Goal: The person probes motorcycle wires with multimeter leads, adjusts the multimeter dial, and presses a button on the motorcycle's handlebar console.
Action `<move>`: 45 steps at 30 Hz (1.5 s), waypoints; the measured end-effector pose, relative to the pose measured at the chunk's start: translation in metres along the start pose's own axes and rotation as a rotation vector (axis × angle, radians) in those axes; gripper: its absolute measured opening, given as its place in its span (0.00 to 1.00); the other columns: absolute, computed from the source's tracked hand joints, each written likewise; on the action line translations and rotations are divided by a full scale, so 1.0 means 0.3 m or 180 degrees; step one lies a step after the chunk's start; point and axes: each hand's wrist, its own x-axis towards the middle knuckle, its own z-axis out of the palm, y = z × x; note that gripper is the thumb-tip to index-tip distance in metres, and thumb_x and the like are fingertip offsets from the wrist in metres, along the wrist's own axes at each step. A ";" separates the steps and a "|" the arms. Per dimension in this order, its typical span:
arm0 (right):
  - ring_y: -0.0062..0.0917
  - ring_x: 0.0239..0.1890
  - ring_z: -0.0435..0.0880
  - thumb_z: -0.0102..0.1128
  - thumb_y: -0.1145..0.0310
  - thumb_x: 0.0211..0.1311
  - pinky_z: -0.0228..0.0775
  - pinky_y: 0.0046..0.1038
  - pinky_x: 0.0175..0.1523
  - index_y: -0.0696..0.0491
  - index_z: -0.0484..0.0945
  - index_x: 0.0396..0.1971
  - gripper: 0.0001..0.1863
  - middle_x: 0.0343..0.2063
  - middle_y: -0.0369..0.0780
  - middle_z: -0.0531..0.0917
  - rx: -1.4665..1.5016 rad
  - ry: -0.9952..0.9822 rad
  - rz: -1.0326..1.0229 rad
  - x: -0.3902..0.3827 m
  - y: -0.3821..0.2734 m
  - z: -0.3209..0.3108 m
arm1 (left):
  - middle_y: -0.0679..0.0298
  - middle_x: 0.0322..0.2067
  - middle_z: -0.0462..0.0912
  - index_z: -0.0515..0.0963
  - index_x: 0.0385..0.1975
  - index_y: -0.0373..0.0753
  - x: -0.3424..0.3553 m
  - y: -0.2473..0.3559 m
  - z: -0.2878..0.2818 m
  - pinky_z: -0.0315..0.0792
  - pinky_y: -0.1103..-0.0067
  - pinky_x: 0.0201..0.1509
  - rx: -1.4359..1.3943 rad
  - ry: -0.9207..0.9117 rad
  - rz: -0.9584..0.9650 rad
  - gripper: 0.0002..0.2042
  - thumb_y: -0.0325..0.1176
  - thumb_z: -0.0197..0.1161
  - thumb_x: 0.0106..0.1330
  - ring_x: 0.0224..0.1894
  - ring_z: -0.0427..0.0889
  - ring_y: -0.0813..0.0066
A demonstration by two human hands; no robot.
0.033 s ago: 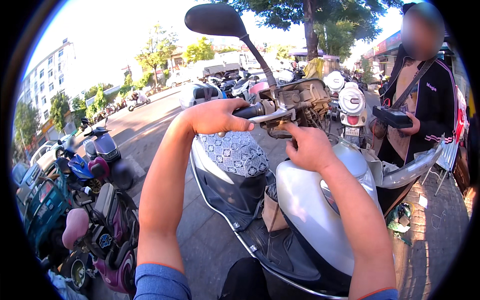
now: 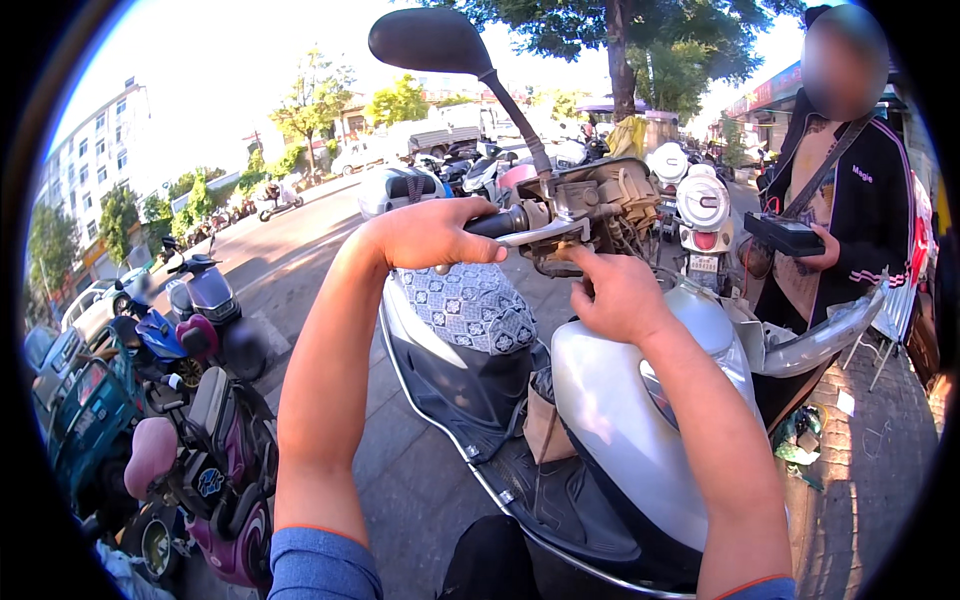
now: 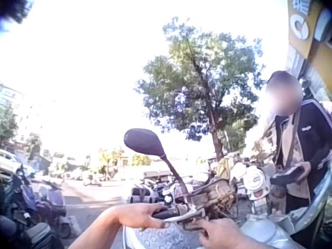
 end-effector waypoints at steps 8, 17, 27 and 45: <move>0.47 0.35 0.90 0.66 0.65 0.62 0.83 0.51 0.43 0.45 0.83 0.59 0.23 0.29 0.45 0.89 -0.0002 0.0015 -0.0032 0.000 0.006 0.008 | 0.47 0.59 0.86 0.73 0.74 0.31 0.000 -0.008 0.002 0.77 0.69 0.64 0.0131 0.0093 0.0070 0.43 0.59 0.74 0.68 0.60 0.84 0.60; 0.46 0.35 0.90 0.65 0.64 0.62 0.83 0.52 0.43 0.45 0.83 0.58 0.22 0.29 0.45 0.89 -0.0001 0.0004 -0.0022 0.003 -0.002 0.002 | 0.57 0.42 0.87 0.78 0.67 0.33 0.008 -0.040 0.013 0.78 0.72 0.39 0.0036 0.0269 0.0312 0.38 0.58 0.74 0.68 0.37 0.84 0.71; 0.48 0.35 0.90 0.65 0.66 0.60 0.82 0.51 0.42 0.46 0.83 0.58 0.24 0.29 0.46 0.89 0.0019 0.0008 -0.0001 -0.001 -0.012 -0.002 | 0.47 0.62 0.84 0.73 0.73 0.30 0.004 -0.032 0.007 0.74 0.68 0.69 0.0034 0.0021 0.0050 0.42 0.59 0.72 0.70 0.64 0.82 0.58; 0.40 0.32 0.89 0.66 0.67 0.63 0.82 0.41 0.41 0.52 0.85 0.43 0.11 0.27 0.41 0.86 0.0738 0.0395 0.0084 -0.057 -0.183 0.059 | 0.54 0.47 0.88 0.72 0.75 0.32 -0.007 -0.027 -0.007 0.80 0.70 0.47 0.0002 -0.0032 0.0226 0.44 0.62 0.72 0.70 0.44 0.86 0.67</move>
